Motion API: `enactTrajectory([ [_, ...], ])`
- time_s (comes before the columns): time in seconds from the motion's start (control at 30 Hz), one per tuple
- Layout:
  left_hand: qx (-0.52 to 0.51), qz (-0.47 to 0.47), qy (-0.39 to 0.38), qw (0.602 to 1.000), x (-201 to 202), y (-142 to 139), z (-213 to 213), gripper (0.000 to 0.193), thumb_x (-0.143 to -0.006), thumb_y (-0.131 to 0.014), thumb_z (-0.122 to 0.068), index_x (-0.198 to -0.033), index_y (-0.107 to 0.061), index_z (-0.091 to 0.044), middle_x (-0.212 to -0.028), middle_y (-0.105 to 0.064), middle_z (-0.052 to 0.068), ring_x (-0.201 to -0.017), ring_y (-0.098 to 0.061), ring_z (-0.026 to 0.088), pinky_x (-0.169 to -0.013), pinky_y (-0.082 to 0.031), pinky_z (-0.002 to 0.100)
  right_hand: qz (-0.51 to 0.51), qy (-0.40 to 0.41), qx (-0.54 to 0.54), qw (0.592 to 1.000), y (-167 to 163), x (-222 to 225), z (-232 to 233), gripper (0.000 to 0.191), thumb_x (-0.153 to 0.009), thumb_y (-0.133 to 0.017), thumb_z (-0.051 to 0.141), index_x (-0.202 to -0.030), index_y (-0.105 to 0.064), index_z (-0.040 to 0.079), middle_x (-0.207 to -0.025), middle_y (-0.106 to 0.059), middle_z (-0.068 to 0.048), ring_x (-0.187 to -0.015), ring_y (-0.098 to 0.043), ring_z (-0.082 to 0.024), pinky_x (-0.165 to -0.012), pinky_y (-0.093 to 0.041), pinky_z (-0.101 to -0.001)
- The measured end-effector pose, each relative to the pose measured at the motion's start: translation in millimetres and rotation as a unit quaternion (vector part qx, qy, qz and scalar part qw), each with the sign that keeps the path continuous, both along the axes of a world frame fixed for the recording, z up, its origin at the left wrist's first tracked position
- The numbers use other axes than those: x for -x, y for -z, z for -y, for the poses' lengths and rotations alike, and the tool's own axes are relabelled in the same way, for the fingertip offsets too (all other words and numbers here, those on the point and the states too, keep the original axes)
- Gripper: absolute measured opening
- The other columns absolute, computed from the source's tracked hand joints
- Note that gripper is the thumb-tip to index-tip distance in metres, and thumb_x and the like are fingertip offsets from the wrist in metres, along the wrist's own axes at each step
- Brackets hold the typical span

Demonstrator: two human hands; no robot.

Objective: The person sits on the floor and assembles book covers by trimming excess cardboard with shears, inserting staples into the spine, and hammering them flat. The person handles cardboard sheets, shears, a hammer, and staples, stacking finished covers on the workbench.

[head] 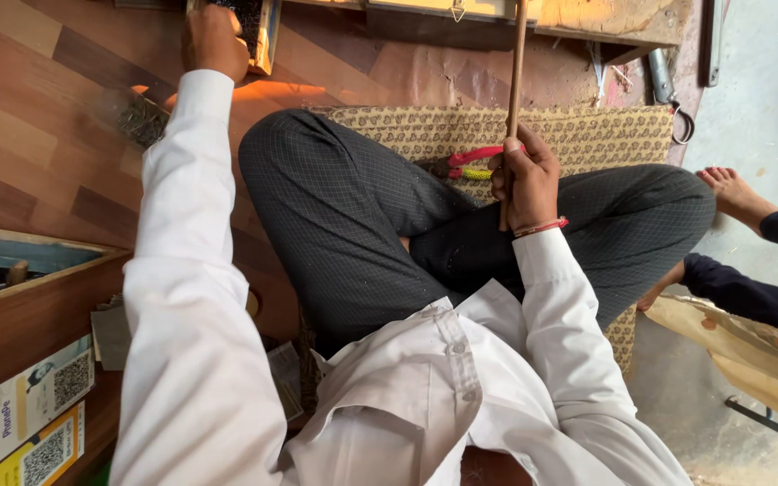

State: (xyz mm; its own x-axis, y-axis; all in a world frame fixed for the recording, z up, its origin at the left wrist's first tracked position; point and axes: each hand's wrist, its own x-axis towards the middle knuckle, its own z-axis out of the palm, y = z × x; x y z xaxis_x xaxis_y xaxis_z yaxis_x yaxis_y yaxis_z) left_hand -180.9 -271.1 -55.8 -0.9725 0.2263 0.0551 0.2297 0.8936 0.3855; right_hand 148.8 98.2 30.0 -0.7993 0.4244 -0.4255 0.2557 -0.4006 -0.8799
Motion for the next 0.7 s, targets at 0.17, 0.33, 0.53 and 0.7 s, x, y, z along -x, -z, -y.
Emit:
enactTrajectory([
  [0.17, -0.017, 0.033, -0.064, 0.997, 1.5, 14.5, -11.3, 0.007, -0.08, -0.075, -0.008, -0.087, -0.076, -0.01, -0.105, -0.07, 0.019, -0.095, -0.069, 0.04, -0.082, -0.057, 0.048, 0.02, 0.002, 0.0, 1.0, 0.6, 0.4, -0.7, 0.04, -0.107, -0.056, 0.015, -0.143, -0.057, -0.002, -0.076, -0.066, -0.005, -0.054, -0.057, -0.009, -0.046, -0.043, -0.0235],
  [0.33, -0.062, -0.012, -0.043, 0.997, 1.3, 16.5, -10.4, 0.005, -0.08, -0.078, -0.005, -0.083, -0.075, -0.009, -0.094, -0.072, 0.017, -0.086, -0.07, 0.036, -0.077, -0.057, 0.046, 0.02, 0.002, -0.007, 1.0, 0.3, -0.4, 0.8, 0.04, -0.107, -0.057, 0.015, -0.143, -0.057, 0.0, -0.076, -0.065, -0.004, -0.054, -0.057, -0.008, -0.045, -0.043, -0.0232],
  [0.53, -0.165, -0.078, -0.025, 0.983, -3.2, 16.6, -0.7, 0.01, -0.08, -0.082, -0.002, -0.078, -0.073, -0.006, -0.081, -0.075, 0.014, -0.076, -0.072, 0.031, -0.07, -0.058, 0.043, 0.008, 0.0, 0.0, 1.0, 3.7, 0.0, 0.6, 0.041, -0.107, -0.058, 0.016, -0.144, -0.056, 0.0, -0.076, -0.066, -0.004, -0.054, -0.057, -0.008, -0.044, -0.043, -0.0229],
  [0.7, -0.375, -0.049, -0.041, 0.925, 2.3, 15.0, -10.1, 0.008, -0.085, -0.074, 0.0, -0.082, -0.068, -0.005, -0.081, -0.072, 0.01, -0.075, -0.071, 0.026, -0.069, -0.059, 0.042, 0.008, -0.002, -0.009, 1.0, 11.3, -1.5, -3.2, 0.041, -0.106, -0.059, 0.016, -0.144, -0.056, -0.001, -0.077, -0.066, -0.004, -0.055, -0.057, -0.008, -0.045, -0.043, -0.0231],
])
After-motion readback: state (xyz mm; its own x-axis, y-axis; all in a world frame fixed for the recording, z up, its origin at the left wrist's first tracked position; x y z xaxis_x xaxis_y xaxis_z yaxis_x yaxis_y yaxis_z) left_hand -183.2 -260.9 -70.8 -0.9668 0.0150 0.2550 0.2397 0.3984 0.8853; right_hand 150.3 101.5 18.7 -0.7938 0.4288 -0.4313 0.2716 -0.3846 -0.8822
